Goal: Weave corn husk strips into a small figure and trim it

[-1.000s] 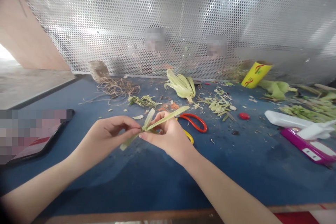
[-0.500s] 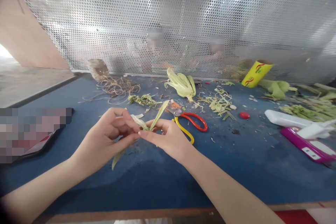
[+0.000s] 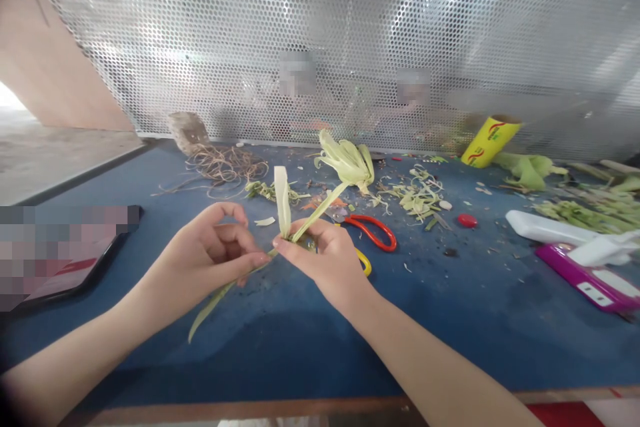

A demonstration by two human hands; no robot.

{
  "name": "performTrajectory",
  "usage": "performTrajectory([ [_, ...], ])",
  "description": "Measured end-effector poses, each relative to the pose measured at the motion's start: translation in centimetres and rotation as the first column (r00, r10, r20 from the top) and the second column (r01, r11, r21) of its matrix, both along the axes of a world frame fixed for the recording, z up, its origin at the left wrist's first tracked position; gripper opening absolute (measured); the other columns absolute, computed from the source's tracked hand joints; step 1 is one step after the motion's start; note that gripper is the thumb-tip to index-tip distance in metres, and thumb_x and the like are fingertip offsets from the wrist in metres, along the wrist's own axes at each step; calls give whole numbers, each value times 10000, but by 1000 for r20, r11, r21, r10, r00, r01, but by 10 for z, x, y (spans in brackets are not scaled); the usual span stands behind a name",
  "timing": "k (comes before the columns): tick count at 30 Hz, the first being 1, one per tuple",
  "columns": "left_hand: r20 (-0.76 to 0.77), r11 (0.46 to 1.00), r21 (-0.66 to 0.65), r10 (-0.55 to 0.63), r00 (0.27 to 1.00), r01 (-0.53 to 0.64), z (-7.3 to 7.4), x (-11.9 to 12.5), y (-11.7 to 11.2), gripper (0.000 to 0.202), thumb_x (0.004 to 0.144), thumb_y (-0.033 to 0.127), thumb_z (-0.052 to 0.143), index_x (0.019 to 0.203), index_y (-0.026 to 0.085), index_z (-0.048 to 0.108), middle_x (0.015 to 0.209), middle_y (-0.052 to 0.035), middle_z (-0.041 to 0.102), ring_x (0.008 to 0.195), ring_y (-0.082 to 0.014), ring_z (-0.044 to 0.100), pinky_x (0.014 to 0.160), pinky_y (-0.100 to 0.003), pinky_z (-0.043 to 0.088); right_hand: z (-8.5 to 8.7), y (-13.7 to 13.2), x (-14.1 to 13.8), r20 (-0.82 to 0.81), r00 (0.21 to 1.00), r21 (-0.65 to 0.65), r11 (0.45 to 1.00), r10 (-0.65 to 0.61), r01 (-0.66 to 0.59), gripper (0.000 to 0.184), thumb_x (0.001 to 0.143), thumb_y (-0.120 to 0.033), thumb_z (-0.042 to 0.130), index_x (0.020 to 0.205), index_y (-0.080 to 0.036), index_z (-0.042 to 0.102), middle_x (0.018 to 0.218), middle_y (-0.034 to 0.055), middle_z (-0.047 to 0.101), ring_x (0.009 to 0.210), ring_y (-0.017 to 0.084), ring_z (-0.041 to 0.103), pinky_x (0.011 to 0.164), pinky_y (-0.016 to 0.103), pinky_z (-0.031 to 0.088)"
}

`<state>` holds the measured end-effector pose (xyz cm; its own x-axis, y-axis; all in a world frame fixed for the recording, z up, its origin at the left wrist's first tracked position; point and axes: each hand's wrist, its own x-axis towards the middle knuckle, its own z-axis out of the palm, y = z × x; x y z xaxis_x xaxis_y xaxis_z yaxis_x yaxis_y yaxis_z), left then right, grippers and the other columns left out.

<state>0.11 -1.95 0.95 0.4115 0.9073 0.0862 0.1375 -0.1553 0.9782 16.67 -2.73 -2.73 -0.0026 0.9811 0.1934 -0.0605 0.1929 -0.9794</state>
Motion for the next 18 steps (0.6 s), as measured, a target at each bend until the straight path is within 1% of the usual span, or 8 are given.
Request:
performTrajectory([
  [2, -11, 1000, -5, -20, 1000, 20, 0, 0, 2, 278, 732, 212, 637, 921, 194, 434, 617, 54, 606, 515, -80, 555, 490, -173, 459, 2, -1, 1, 17, 999, -12, 999, 43, -43, 124, 661, -282, 682, 713, -197, 608, 683, -9, 619, 655, 127, 560, 648, 260, 452],
  [4, -1, 999, 19, -40, 999, 40, -1, 0, 3, 248, 748, 244, 623, 956, 166, 514, 755, -7, 645, 673, -114, 598, 593, -200, 486, 5, -3, 1, 61, 993, -11, 994, 105, -105, 99, 682, -263, 663, 736, -197, 612, 691, -10, 617, 661, 127, 562, 657, 259, 450],
  [6, 36, 998, 21, -58, 998, 57, -1, 0, 4, 244, 743, 258, 630, 951, 147, 570, 847, -38, 652, 787, -144, 601, 675, -223, 491, 8, -5, 1, 92, 984, -7, 988, 155, -155, 80, 686, -237, 653, 748, -195, 623, 707, -6, 628, 685, 137, 571, 677, 267, 447],
  [7, 59, 998, 7, -63, 996, 63, -2, 0, 5, 238, 733, 255, 642, 935, 141, 589, 854, -40, 655, 799, -148, 600, 693, -227, 492, 9, -6, 0, 100, 980, -10, 985, 171, -171, 77, 684, -228, 651, 749, -194, 630, 715, -2, 635, 700, 144, 576, 688, 273, 446],
  [9, 114, 999, -26, -33, 993, 37, -2, 0, 6, 217, 711, 233, 668, 899, 137, 619, 814, -27, 667, 765, -136, 606, 698, -218, 495, 9, -7, -1, 112, 974, -27, 981, 196, -195, 75, 687, -224, 647, 753, -189, 646, 728, 7, 646, 720, 155, 582, 703, 284, 444],
  [13, 201, 994, -60, 106, 974, -96, -4, -1, 7, 174, 676, 193, 701, 838, 145, 658, 740, 6, 690, 677, -94, 615, 668, -168, 492, 8, -7, -1, 113, 959, -81, 964, 261, -253, 123, 690, -287, 662, 753, -181, 665, 748, 19, 657, 702, 148, 574, 689, 280, 445],
  [15, 232, 991, -65, 133, 964, -121, -4, -1, 7, 278, 665, 175, 710, 936, 165, 647, 686, 29, 688, 620, -78, 612, 655, -161, 493, 7, -7, -1, 96, 954, -111, 956, 283, -272, 174, 683, -336, 669, 752, -177, 667, 730, 18, 650, 647, 128, 554, 643, 264, 446],
  [18, 284, 992, -34, 123, 951, -118, -3, -2, 6, 510, 665, 140, 704, 1146, 203, 549, 638, 57, 675, 592, -76, 611, 685, -185, 500, 8, -6, 0, 61, 965, -111, 962, 256, -248, 187, 691, -354, 659, 741, -174, 666, 712, 18, 651, 601, 108, 529, 601, 245, 450],
])
